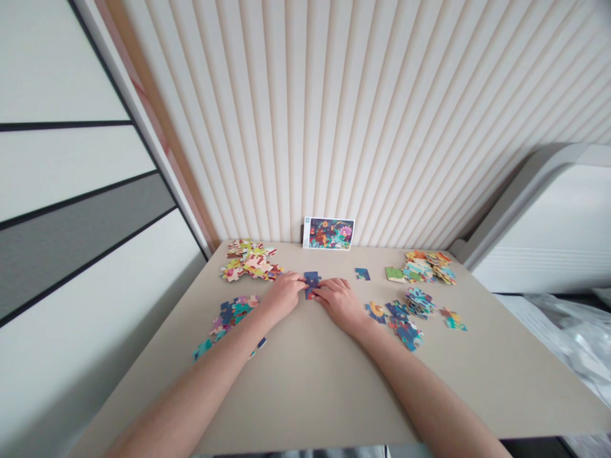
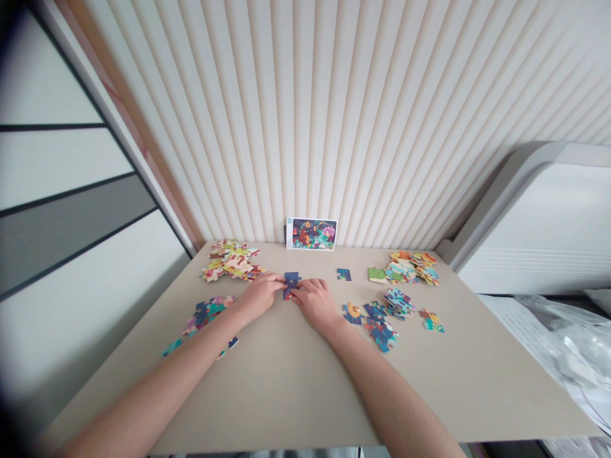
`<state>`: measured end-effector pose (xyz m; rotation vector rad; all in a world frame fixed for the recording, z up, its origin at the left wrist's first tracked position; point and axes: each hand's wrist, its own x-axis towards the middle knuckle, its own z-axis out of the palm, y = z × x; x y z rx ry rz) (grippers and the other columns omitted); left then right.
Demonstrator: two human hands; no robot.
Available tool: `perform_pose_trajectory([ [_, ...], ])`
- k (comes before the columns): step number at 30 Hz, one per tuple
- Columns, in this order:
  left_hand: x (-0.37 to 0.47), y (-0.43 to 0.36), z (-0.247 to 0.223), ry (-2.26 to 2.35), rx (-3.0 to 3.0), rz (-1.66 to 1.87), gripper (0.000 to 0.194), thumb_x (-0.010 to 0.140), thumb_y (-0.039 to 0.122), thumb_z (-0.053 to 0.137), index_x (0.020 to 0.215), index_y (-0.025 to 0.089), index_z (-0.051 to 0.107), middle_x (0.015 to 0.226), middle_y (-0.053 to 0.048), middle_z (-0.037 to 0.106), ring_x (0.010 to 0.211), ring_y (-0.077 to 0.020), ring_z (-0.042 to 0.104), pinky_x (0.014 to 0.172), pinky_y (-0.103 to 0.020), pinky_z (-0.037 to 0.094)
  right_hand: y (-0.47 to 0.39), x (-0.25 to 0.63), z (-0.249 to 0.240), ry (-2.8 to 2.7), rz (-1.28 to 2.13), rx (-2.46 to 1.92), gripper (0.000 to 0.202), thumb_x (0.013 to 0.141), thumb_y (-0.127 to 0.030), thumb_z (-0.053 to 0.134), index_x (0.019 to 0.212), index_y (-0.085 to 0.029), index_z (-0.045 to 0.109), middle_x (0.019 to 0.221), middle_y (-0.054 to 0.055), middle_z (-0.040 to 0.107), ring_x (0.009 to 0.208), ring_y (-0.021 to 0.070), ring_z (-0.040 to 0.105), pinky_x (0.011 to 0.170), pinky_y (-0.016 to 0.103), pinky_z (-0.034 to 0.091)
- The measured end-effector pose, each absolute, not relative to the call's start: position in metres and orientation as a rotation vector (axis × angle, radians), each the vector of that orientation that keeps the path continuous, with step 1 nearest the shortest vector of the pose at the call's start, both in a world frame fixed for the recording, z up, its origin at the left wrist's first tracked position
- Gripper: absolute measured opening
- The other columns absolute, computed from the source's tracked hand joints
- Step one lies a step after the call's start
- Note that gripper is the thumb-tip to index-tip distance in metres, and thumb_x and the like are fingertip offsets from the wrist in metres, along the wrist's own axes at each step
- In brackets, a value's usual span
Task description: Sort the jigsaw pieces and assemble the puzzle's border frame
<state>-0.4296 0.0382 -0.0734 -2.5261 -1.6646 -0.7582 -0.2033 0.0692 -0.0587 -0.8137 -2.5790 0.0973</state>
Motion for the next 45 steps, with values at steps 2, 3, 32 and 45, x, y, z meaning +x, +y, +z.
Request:
perform_pose_trajectory([
  [2,-0.430,0.038,-0.074,-1.669,-2.526,-0.761,0.047,0.083,-0.004,0.051,0.107,0.023,0.081,0.115,-0.008,0.075,0.111,-0.0227,0.066,0.105,-0.039,0.051,0.071,-0.203,-0.061,-2.586,0.079,-0.812,0.025,0.104,-0.037,0.059,0.121,-0.030,0.076,0.122,0.009,0.073,0.116,0.0258,0.062,0.104,0.043,0.043],
  [3,-0.429,0.038,-0.074,-1.671,-2.525,-0.763,0.046,0.083,-0.003,0.051,0.108,0.023,0.080,0.115,-0.008,0.075,0.111,-0.0227,0.066,0.105,-0.038,0.051,0.071,-0.203,-0.062,-2.588,0.077,-0.812,0.025,0.104,-0.037,0.059,0.121,-0.030,0.076,0.122,0.009,0.072,0.116,0.0256,0.062,0.104,0.043,0.043],
  [32,-0.423,0.032,-0.074,-1.634,-2.486,-0.840,0.034,0.099,0.017,0.053,0.126,0.022,0.072,0.131,-0.010,0.070,0.120,-0.0253,0.066,0.110,-0.045,0.050,0.060,-0.201,-0.055,-2.550,0.140,-0.816,0.025,0.106,-0.030,0.055,0.122,-0.027,0.073,0.131,0.007,0.071,0.124,0.0217,0.061,0.109,0.039,0.042],
  [45,-0.437,0.046,-0.090,-1.598,-2.569,-0.870,0.064,0.080,-0.007,0.041,0.132,0.018,0.069,0.138,-0.009,0.069,0.128,-0.0210,0.065,0.116,-0.042,0.048,0.070,-0.201,-0.032,-2.864,-0.385,-0.611,0.021,0.108,-0.013,0.043,0.120,-0.012,0.060,0.103,0.010,0.074,0.096,0.0214,0.068,0.096,0.038,0.044],
])
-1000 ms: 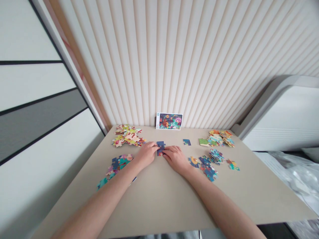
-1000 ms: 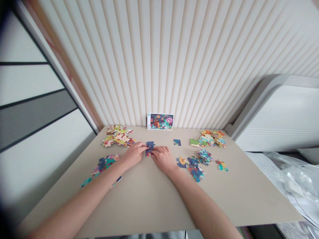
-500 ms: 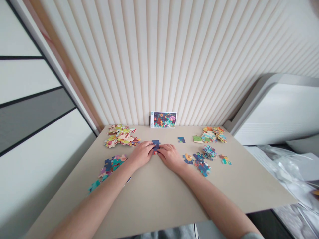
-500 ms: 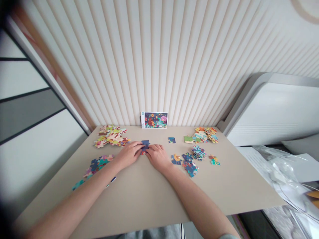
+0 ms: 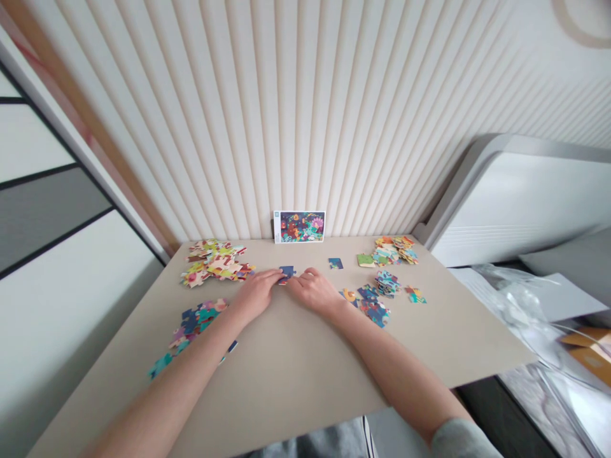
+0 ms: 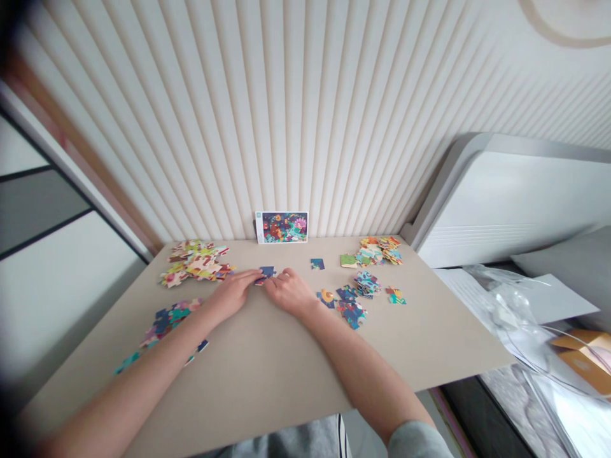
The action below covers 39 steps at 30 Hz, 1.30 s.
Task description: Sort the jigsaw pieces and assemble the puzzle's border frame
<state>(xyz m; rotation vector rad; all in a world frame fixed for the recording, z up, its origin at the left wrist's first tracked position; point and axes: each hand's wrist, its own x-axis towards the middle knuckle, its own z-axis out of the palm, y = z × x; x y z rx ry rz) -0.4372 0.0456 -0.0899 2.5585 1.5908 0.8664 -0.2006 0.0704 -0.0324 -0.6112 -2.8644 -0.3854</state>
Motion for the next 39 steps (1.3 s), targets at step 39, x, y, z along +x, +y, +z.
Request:
perform_pose_trajectory([
  [39,-0.335,-0.009,-0.017,1.361,3.031,0.490,0.033,0.095,0.007,0.050,0.119,0.020,0.069,0.120,-0.010,0.071,0.115,-0.0243,0.065,0.110,-0.043,0.045,-0.038,-0.002,-0.056,-2.082,0.265,-1.430,0.032,0.099,-0.028,0.054,0.128,-0.028,0.067,0.128,0.008,0.068,0.120,0.0254,0.062,0.106,0.043,0.048],
])
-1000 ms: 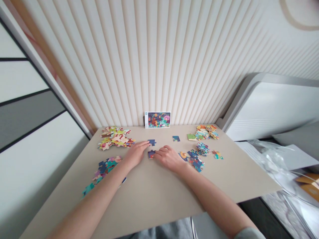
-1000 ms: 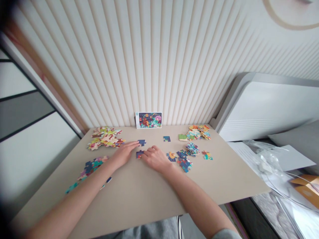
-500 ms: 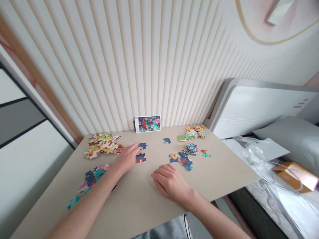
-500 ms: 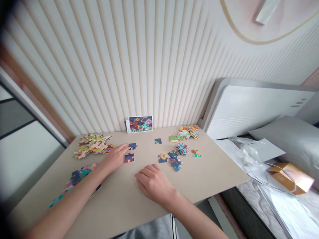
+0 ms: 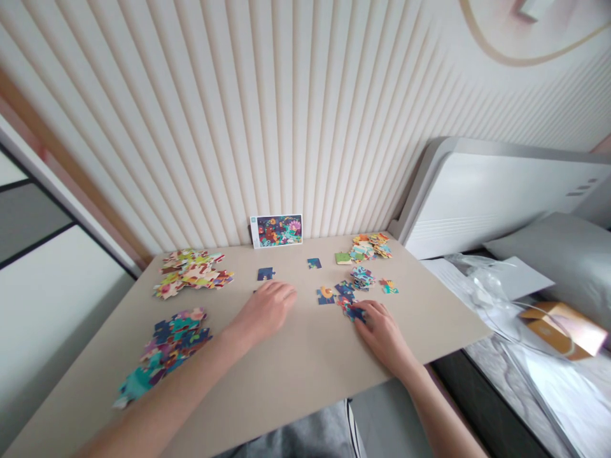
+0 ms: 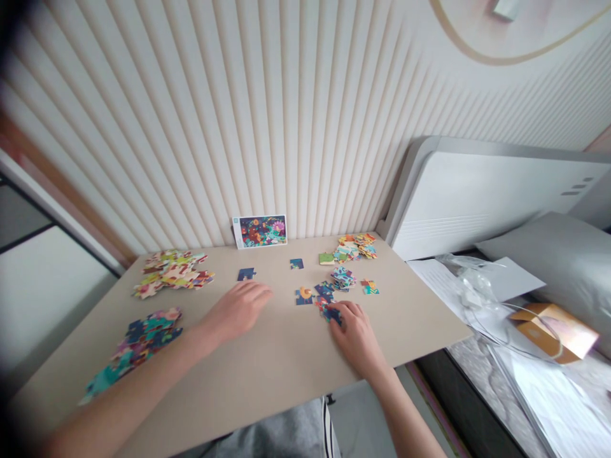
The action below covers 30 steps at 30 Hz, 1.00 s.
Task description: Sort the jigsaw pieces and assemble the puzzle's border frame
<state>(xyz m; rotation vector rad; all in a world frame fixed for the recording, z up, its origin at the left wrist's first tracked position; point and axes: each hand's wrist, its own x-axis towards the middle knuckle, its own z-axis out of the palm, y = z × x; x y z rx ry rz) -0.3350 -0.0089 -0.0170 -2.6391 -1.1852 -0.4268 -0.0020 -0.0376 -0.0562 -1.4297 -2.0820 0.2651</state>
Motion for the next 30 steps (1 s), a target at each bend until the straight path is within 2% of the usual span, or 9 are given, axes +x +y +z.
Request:
perform_pose_trajectory([
  [5,-0.273,-0.009,-0.048,-1.102,-2.771,-0.557,0.042,0.101,0.026,0.051,0.142,0.015,0.055,0.148,-0.016,0.058,0.141,-0.0274,0.051,0.118,-0.045,0.039,-0.031,0.016,-0.066,-2.023,0.197,-1.535,0.038,0.097,-0.035,0.056,0.133,-0.027,0.066,0.129,0.009,0.067,0.118,0.0276,0.062,0.104,0.046,0.048],
  [7,-0.263,-0.006,-0.058,-1.076,-2.811,-0.608,0.042,0.103,0.027,0.049,0.143,0.015,0.055,0.151,-0.016,0.056,0.142,-0.0270,0.050,0.119,-0.045,0.039,-0.029,0.024,-0.069,-2.064,0.154,-1.563,0.039,0.097,-0.039,0.057,0.133,-0.028,0.067,0.130,0.009,0.067,0.118,0.0285,0.062,0.104,0.046,0.047],
  [10,-0.265,-0.007,-0.063,-1.069,-2.837,-0.650,0.034,0.104,0.024,0.046,0.134,0.018,0.062,0.141,-0.013,0.063,0.134,-0.0257,0.056,0.114,-0.045,0.044,-0.029,0.037,-0.071,-2.052,0.109,-1.605,0.038,0.100,-0.043,0.053,0.130,-0.026,0.069,0.124,0.009,0.071,0.114,0.0279,0.064,0.100,0.044,0.048],
  [13,-0.271,-0.013,-0.060,-1.091,-2.833,-0.634,0.027,0.102,0.017,0.047,0.121,0.019,0.067,0.126,-0.012,0.068,0.121,-0.0250,0.061,0.106,-0.044,0.049,-0.030,0.052,-0.070,-1.907,-0.060,-1.774,0.040,0.102,-0.045,0.049,0.127,-0.023,0.070,0.118,0.011,0.073,0.112,0.0310,0.064,0.098,0.047,0.047],
  [18,-0.271,-0.019,-0.055,-1.121,-2.852,-0.573,0.020,0.099,0.014,0.052,0.110,0.020,0.068,0.113,-0.009,0.068,0.107,-0.0240,0.062,0.094,-0.041,0.051,-0.036,0.050,-0.067,-1.937,-0.079,-1.708,0.040,0.103,-0.047,0.048,0.128,-0.025,0.070,0.134,0.011,0.067,0.123,0.0311,0.059,0.104,0.048,0.044],
  [20,-0.270,-0.017,-0.055,-1.166,-2.845,-0.625,0.018,0.100,0.018,0.055,0.111,0.021,0.068,0.112,-0.008,0.067,0.108,-0.0242,0.061,0.095,-0.041,0.049,-0.040,0.036,-0.064,-2.047,0.004,-1.607,0.041,0.102,-0.049,0.052,0.135,-0.028,0.066,0.139,0.009,0.064,0.128,0.0298,0.057,0.107,0.047,0.044],
  [23,-0.272,-0.016,-0.055,-1.303,-2.779,-0.741,0.018,0.100,0.028,0.060,0.115,0.022,0.067,0.113,-0.008,0.066,0.109,-0.0257,0.060,0.097,-0.044,0.048,-0.044,0.016,-0.060,-2.137,0.079,-1.561,0.038,0.102,-0.045,0.054,0.135,-0.030,0.066,0.136,0.008,0.066,0.125,0.0282,0.059,0.105,0.045,0.045],
  [27,-0.274,-0.015,-0.055,-1.386,-2.757,-0.776,0.030,0.095,0.043,0.068,0.117,0.023,0.067,0.114,-0.009,0.066,0.110,-0.0283,0.060,0.098,-0.046,0.048,-0.036,0.019,-0.059,-2.055,0.005,-1.660,0.035,0.102,-0.044,0.053,0.129,-0.028,0.069,0.126,0.008,0.069,0.117,0.0285,0.062,0.101,0.045,0.047],
  [30,-0.275,-0.015,-0.055,-1.377,-2.779,-0.784,0.039,0.092,0.044,0.071,0.123,0.022,0.066,0.116,-0.009,0.067,0.112,-0.0293,0.060,0.101,-0.047,0.048,-0.028,0.035,-0.062,-1.960,-0.102,-1.762,0.037,0.102,-0.046,0.051,0.126,-0.025,0.070,0.126,0.011,0.070,0.117,0.0312,0.061,0.100,0.049,0.046],
])
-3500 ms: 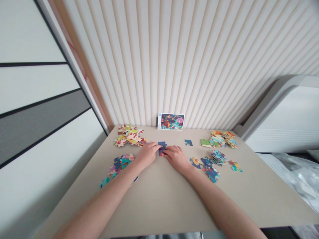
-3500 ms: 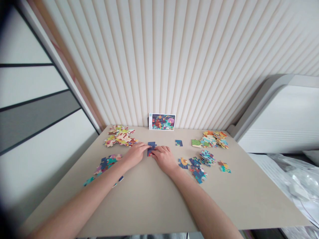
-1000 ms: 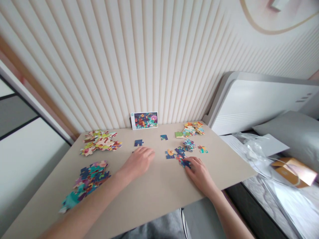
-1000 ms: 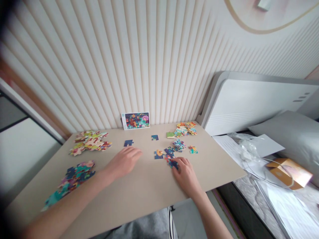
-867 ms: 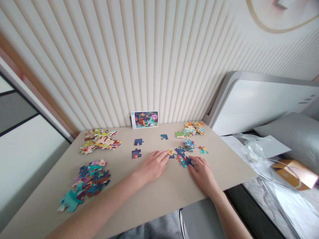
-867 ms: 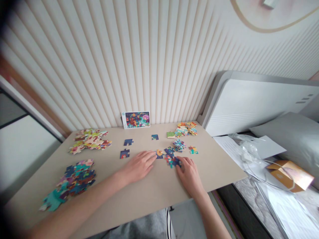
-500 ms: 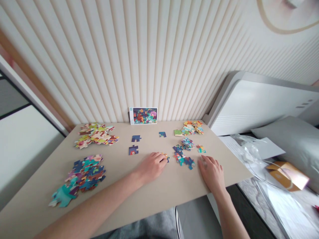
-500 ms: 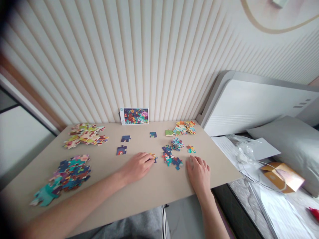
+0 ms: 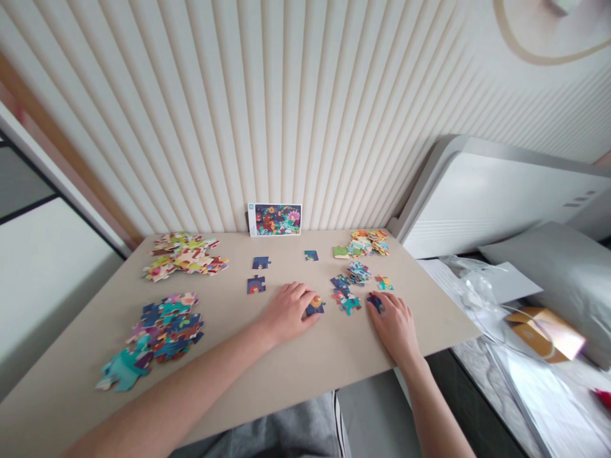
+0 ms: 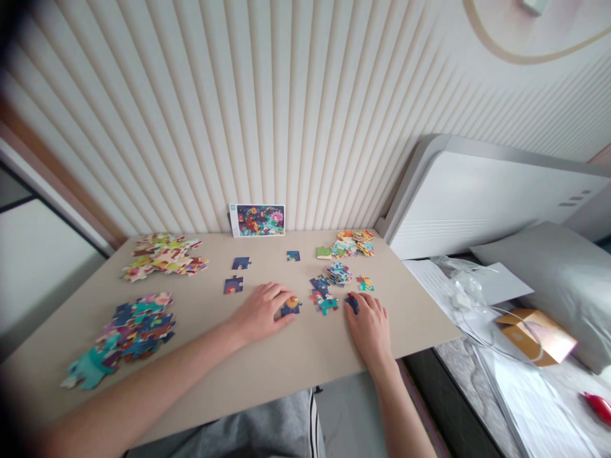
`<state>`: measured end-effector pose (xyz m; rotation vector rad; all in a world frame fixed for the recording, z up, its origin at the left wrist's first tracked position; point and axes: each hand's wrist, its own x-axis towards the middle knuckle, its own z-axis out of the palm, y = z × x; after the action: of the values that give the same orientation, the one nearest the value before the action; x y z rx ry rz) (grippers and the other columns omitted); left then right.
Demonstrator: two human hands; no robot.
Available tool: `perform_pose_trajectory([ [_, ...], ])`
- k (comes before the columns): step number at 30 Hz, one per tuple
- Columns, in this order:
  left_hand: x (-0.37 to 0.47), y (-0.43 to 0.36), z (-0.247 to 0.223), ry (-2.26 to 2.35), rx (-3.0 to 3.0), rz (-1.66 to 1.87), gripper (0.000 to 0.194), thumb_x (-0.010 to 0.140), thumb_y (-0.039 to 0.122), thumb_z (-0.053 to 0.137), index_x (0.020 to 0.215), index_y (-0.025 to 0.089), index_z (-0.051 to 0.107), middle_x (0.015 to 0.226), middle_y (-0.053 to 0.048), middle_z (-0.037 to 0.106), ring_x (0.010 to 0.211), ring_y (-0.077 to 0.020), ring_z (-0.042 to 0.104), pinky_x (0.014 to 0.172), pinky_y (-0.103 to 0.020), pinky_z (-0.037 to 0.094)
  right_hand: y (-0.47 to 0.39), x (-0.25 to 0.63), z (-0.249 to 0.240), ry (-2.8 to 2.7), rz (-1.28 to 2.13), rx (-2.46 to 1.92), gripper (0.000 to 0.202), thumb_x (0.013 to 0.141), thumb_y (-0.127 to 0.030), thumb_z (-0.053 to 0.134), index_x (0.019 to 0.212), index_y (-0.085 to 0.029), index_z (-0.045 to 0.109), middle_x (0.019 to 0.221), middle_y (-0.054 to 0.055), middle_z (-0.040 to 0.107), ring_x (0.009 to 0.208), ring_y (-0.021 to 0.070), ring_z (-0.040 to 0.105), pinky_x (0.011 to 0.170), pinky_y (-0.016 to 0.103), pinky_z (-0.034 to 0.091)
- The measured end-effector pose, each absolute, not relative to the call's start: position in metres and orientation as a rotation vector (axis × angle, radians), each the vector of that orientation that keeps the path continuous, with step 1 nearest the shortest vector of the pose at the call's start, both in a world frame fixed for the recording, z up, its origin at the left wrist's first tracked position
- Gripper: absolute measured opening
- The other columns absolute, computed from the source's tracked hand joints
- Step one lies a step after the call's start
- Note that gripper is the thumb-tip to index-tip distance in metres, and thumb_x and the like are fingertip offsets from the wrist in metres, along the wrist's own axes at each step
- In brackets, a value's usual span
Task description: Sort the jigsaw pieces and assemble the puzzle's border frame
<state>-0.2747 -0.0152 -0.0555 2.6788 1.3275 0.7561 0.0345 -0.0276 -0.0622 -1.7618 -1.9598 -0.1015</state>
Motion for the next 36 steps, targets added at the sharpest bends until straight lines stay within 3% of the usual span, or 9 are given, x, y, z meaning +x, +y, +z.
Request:
perform_pose_trajectory([
  [4,-0.274,-0.014,-0.059,1.308,2.661,0.790,0.039,0.093,0.040,0.070,0.128,0.023,0.064,0.119,-0.009,0.067,0.114,-0.0285,0.060,0.103,-0.047,0.047,-0.025,0.036,-0.067,-1.971,-0.125,-1.709,0.040,0.104,-0.047,0.047,0.126,-0.025,0.071,0.134,0.012,0.066,0.125,0.0320,0.058,0.103,0.051,0.045],
  [11,-0.274,-0.013,-0.061,1.300,2.654,0.799,0.042,0.091,0.040,0.073,0.129,0.024,0.063,0.122,-0.009,0.067,0.116,-0.0290,0.061,0.105,-0.047,0.047,-0.031,0.007,-0.072,-2.107,-0.020,-1.654,0.054,0.098,-0.058,0.058,0.143,-0.026,0.060,0.143,0.012,0.063,0.137,0.0357,0.050,0.111,0.057,0.040],
  [17,-0.274,-0.013,-0.062,1.292,2.661,0.823,0.044,0.093,0.038,0.071,0.133,0.024,0.061,0.126,-0.010,0.067,0.119,-0.0295,0.061,0.106,-0.049,0.047,-0.032,0.011,-0.074,-2.071,0.016,-1.512,0.055,0.099,-0.049,0.058,0.148,-0.024,0.056,0.143,0.013,0.062,0.136,0.0343,0.053,0.115,0.057,0.041],
  [22,-0.276,-0.010,-0.064,1.200,2.653,0.864,0.055,0.097,0.046,0.066,0.145,0.023,0.053,0.134,-0.013,0.065,0.126,-0.0301,0.059,0.111,-0.049,0.045,-0.041,0.000,-0.066,-1.945,0.391,-1.271,0.051,0.101,-0.037,0.056,0.151,-0.027,0.053,0.147,0.013,0.057,0.101,0.0218,0.071,0.100,0.043,0.058],
  [27,-0.273,-0.024,-0.053,0.987,2.647,0.796,0.078,0.093,0.056,0.070,0.156,0.023,0.039,0.140,-0.013,0.063,0.130,-0.0290,0.058,0.113,-0.045,0.045,-0.060,-0.035,-0.070,-1.816,0.739,-1.098,0.055,0.095,-0.030,0.065,0.150,-0.030,0.055,0.146,0.011,0.057,0.085,0.0157,0.069,0.085,0.035,0.063],
  [29,-0.272,-0.036,-0.043,1.021,2.666,0.728,0.072,0.090,0.052,0.074,0.149,0.021,0.047,0.141,-0.014,0.063,0.130,-0.0294,0.059,0.110,-0.043,0.047,-0.068,-0.048,-0.074,-1.782,0.842,-1.044,0.057,0.093,-0.027,0.067,0.149,-0.030,0.055,0.146,0.011,0.057,0.084,0.0152,0.068,0.078,0.032,0.063],
  [32,-0.275,-0.056,-0.029,1.149,2.731,0.567,0.056,0.089,0.045,0.077,0.135,0.019,0.058,0.123,-0.013,0.071,0.114,-0.0298,0.067,0.098,-0.043,0.052,-0.077,-0.060,-0.075,-1.775,0.940,-1.019,0.054,0.093,-0.024,0.066,0.146,-0.030,0.059,0.141,0.010,0.061,0.082,0.0150,0.068,0.072,0.029,0.062],
  [36,-0.285,-0.080,-0.022,1.232,2.718,0.495,0.031,0.094,0.035,0.071,0.121,0.021,0.065,0.108,-0.009,0.074,0.105,-0.0284,0.069,0.095,-0.043,0.052,-0.089,-0.068,-0.064,-1.921,1.012,-0.937,0.046,0.096,-0.022,0.062,0.141,-0.030,0.063,0.148,0.011,0.056,0.085,0.0153,0.070,0.076,0.030,0.062],
])
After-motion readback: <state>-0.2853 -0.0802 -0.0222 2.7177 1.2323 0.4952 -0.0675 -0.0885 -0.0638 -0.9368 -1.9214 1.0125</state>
